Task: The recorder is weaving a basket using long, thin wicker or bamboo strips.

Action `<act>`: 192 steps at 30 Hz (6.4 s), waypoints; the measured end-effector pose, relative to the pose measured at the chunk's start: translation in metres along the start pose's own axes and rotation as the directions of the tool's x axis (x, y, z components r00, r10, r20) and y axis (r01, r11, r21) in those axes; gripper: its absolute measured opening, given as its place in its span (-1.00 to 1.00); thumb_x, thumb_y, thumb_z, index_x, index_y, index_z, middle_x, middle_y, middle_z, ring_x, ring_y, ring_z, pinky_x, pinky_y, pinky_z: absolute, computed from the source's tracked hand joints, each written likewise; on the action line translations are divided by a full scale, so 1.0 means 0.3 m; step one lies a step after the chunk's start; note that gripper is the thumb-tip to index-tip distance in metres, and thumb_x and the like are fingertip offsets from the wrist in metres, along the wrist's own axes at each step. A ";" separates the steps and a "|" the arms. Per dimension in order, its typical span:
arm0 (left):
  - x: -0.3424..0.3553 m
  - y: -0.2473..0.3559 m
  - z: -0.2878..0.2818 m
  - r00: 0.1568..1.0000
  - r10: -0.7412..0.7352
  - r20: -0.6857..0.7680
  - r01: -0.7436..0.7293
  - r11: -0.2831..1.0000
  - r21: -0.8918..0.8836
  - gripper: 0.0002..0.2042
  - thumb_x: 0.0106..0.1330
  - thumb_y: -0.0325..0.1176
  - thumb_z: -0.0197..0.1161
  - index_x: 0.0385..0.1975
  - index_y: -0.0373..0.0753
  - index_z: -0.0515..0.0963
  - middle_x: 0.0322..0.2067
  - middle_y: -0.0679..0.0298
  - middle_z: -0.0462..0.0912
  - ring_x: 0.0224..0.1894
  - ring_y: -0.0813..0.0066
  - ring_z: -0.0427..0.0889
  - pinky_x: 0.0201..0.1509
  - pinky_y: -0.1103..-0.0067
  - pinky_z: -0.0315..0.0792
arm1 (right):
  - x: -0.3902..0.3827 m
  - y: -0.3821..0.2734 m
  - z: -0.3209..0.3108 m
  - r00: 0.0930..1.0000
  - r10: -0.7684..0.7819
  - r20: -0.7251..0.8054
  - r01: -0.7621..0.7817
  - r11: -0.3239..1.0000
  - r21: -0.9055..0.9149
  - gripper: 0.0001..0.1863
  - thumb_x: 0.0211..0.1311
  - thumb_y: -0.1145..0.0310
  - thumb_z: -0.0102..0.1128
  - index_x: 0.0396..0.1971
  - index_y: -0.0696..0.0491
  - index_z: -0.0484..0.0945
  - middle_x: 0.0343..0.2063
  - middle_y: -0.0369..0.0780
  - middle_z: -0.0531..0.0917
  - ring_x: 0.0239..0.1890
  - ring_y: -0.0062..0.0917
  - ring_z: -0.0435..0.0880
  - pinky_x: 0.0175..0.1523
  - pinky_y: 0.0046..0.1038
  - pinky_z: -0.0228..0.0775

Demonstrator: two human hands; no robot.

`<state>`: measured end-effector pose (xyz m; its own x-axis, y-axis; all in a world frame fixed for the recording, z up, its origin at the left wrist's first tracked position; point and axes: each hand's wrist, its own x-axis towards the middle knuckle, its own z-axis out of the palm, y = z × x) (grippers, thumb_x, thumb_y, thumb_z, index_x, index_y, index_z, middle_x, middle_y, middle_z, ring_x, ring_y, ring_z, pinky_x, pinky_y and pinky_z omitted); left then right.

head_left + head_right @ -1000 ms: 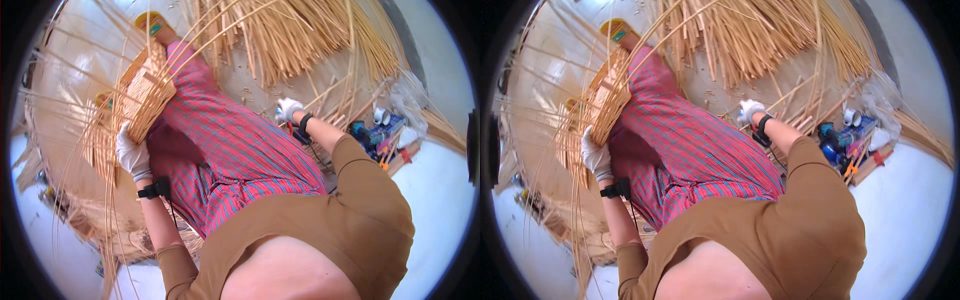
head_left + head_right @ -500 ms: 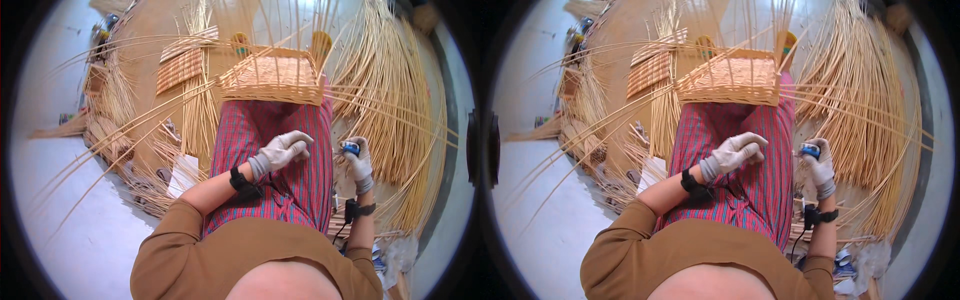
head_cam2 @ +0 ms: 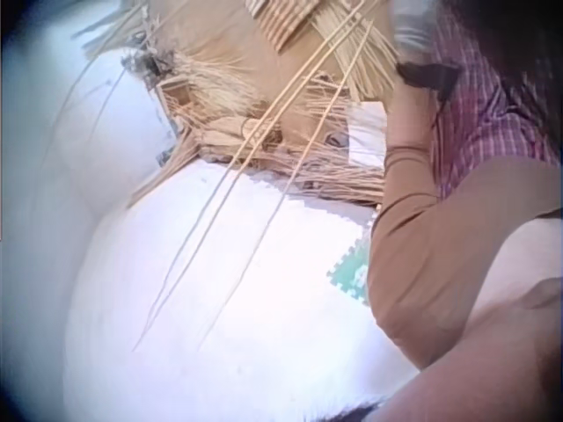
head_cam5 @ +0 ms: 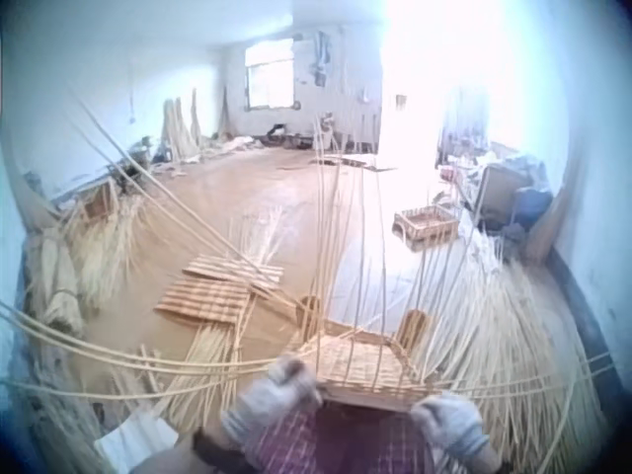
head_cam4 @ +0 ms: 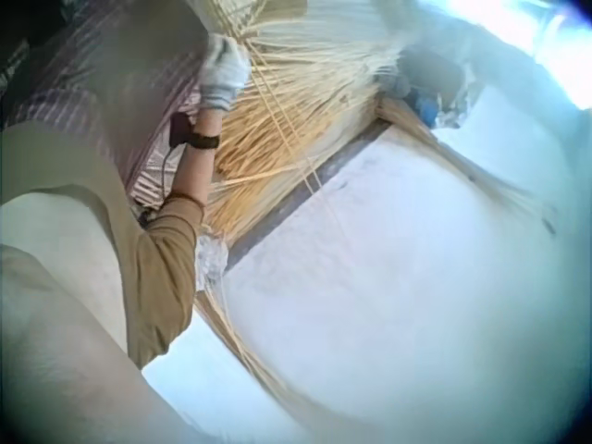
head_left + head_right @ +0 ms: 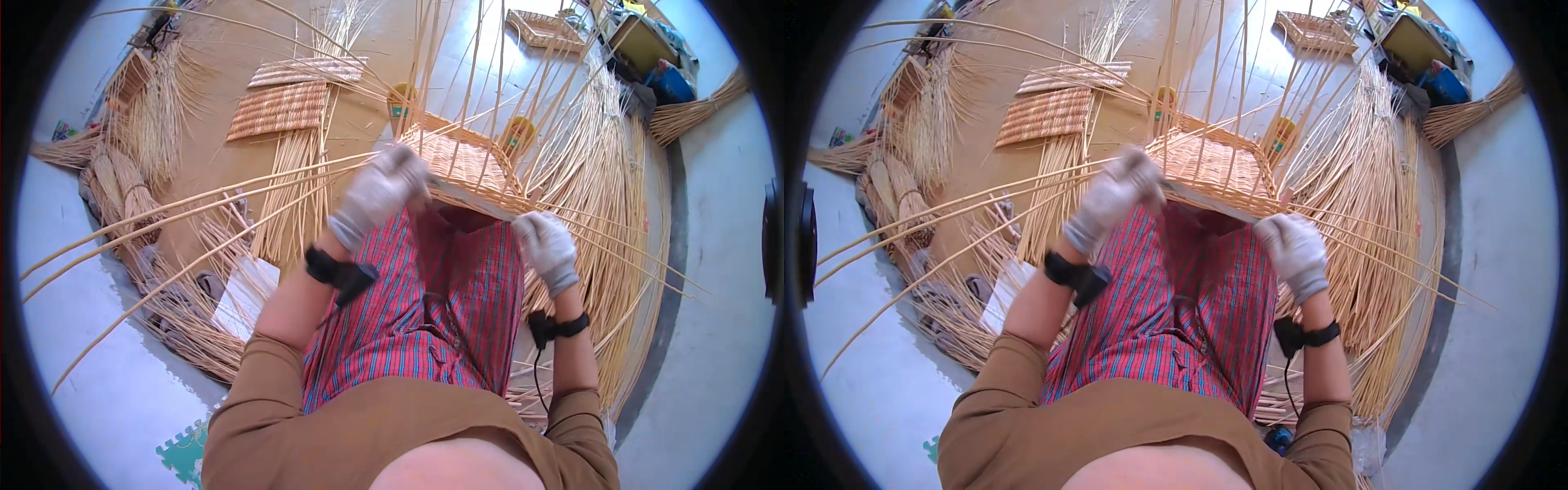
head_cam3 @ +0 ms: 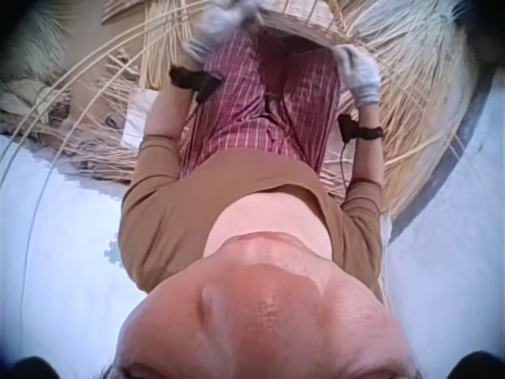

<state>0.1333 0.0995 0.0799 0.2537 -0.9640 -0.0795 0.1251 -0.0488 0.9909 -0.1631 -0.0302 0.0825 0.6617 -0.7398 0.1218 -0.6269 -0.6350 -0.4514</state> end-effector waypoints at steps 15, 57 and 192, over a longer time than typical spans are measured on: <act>0.239 -0.204 -0.324 0.995 0.005 -0.099 0.032 0.932 0.362 -0.72 0.30 -0.58 0.33 0.01 -0.30 0.71 -0.10 0.16 0.81 -0.06 0.42 0.76 0.11 0.53 0.61 | 0.245 0.008 0.145 0.984 -0.063 -0.166 0.004 0.942 -0.335 -0.67 0.35 0.03 0.32 -0.39 0.01 0.72 -0.39 -0.13 0.68 -0.20 -0.18 0.69 -0.03 -0.14 0.49; 0.286 -0.349 0.561 0.895 0.344 0.285 -0.426 0.470 0.773 0.00 0.15 -0.11 0.56 0.60 -0.09 0.12 0.11 0.12 0.69 0.22 0.18 0.63 0.45 0.24 0.28 | 0.094 0.624 -0.031 0.953 0.270 0.136 -0.227 0.937 -0.264 -0.30 0.40 -0.30 0.07 0.26 -0.06 0.59 0.17 -0.08 0.68 0.29 -0.21 0.59 0.40 -0.24 0.36; 0.305 -0.277 0.128 0.831 0.390 -0.397 -0.216 0.884 0.415 -0.58 0.49 -0.29 0.31 0.25 -0.22 0.37 -0.21 0.10 0.67 -0.64 0.45 0.64 -0.59 0.48 0.57 | 0.028 0.230 0.235 0.699 0.649 -0.300 0.134 0.293 0.947 -0.86 0.51 0.37 0.27 -0.06 0.06 0.61 -0.18 -0.17 0.81 -0.22 -0.59 0.77 -0.28 -0.63 0.61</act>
<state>0.1092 0.0052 -0.0056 0.6404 -0.7162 0.2772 -0.3422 0.0571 0.9379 -0.1718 -0.0645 -0.0100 -0.0677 -0.9961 0.0572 0.2937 -0.0747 -0.9530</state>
